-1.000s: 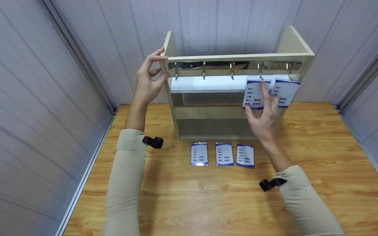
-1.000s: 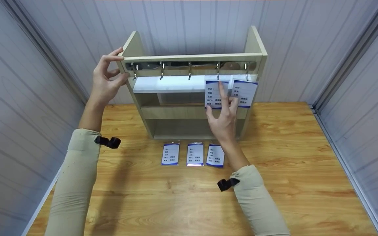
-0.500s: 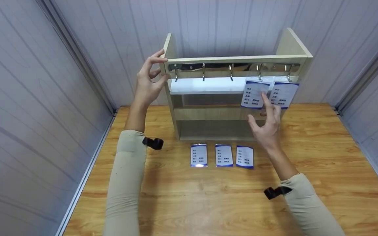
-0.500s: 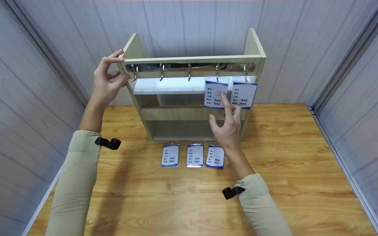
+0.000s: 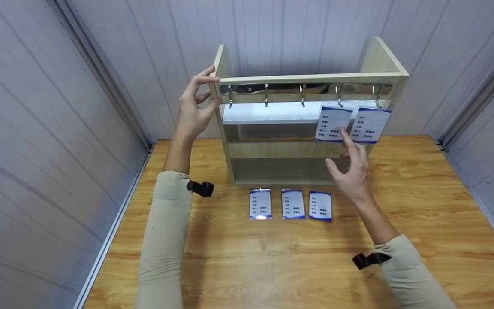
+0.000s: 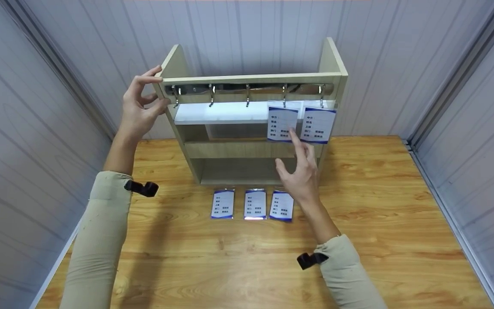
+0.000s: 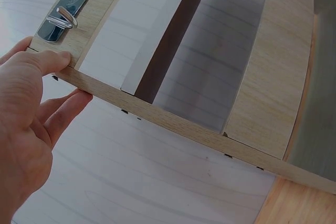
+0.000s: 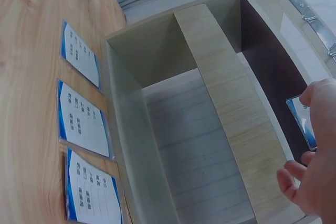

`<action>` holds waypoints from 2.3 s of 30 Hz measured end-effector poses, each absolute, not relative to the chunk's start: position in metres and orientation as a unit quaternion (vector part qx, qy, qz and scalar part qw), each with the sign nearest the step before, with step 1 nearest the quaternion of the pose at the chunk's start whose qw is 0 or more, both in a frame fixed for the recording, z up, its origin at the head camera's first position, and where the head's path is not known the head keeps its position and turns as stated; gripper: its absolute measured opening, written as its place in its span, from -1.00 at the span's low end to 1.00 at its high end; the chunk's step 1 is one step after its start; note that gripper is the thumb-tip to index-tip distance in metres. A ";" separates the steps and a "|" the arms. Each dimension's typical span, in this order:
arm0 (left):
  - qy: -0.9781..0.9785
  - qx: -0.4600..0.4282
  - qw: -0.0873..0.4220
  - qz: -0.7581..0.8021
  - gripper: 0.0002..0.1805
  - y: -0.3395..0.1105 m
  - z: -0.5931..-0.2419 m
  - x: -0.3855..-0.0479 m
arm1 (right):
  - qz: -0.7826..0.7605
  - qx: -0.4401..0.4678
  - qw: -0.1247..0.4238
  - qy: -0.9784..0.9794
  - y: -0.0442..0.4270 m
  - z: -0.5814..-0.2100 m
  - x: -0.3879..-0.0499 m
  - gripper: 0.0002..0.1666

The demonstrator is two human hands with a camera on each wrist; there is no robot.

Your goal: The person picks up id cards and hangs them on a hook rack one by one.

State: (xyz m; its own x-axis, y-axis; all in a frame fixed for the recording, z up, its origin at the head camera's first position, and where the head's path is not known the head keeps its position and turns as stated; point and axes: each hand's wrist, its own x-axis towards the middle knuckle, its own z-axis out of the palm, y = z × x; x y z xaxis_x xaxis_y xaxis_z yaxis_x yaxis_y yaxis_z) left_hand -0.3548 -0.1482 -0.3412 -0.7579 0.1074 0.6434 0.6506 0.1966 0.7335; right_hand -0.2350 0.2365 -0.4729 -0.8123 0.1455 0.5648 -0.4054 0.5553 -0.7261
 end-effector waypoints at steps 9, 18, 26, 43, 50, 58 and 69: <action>-0.741 -0.257 0.236 -0.574 -0.56 -0.148 -0.342 -0.356 | 0.465 0.079 0.234 -0.850 0.249 -0.481 -0.226 -0.02; -0.745 -0.254 0.234 -0.571 -0.58 -0.148 -0.343 -0.357 | 0.430 0.068 0.187 -0.881 0.261 -0.486 -0.215 -0.01; -0.743 -0.259 0.235 -0.571 -0.56 -0.147 -0.341 -0.356 | 0.427 0.066 0.161 -0.887 0.265 -0.490 -0.210 0.05; -0.742 -0.258 0.234 -0.573 -0.57 -0.146 -0.343 -0.358 | 0.434 0.035 0.113 -0.893 0.253 -0.512 -0.206 0.15; -0.738 -0.263 0.231 -0.576 -0.56 -0.145 -0.344 -0.357 | 0.432 0.023 0.093 -0.897 0.253 -0.527 -0.204 0.15; -0.739 -0.260 0.230 -0.578 -0.55 -0.147 -0.347 -0.357 | 0.418 -0.001 0.070 -0.906 0.250 -0.545 -0.201 0.19; -0.738 -0.264 0.234 -0.576 -0.56 -0.147 -0.344 -0.360 | 0.408 -0.017 0.055 -0.911 0.246 -0.562 -0.203 0.22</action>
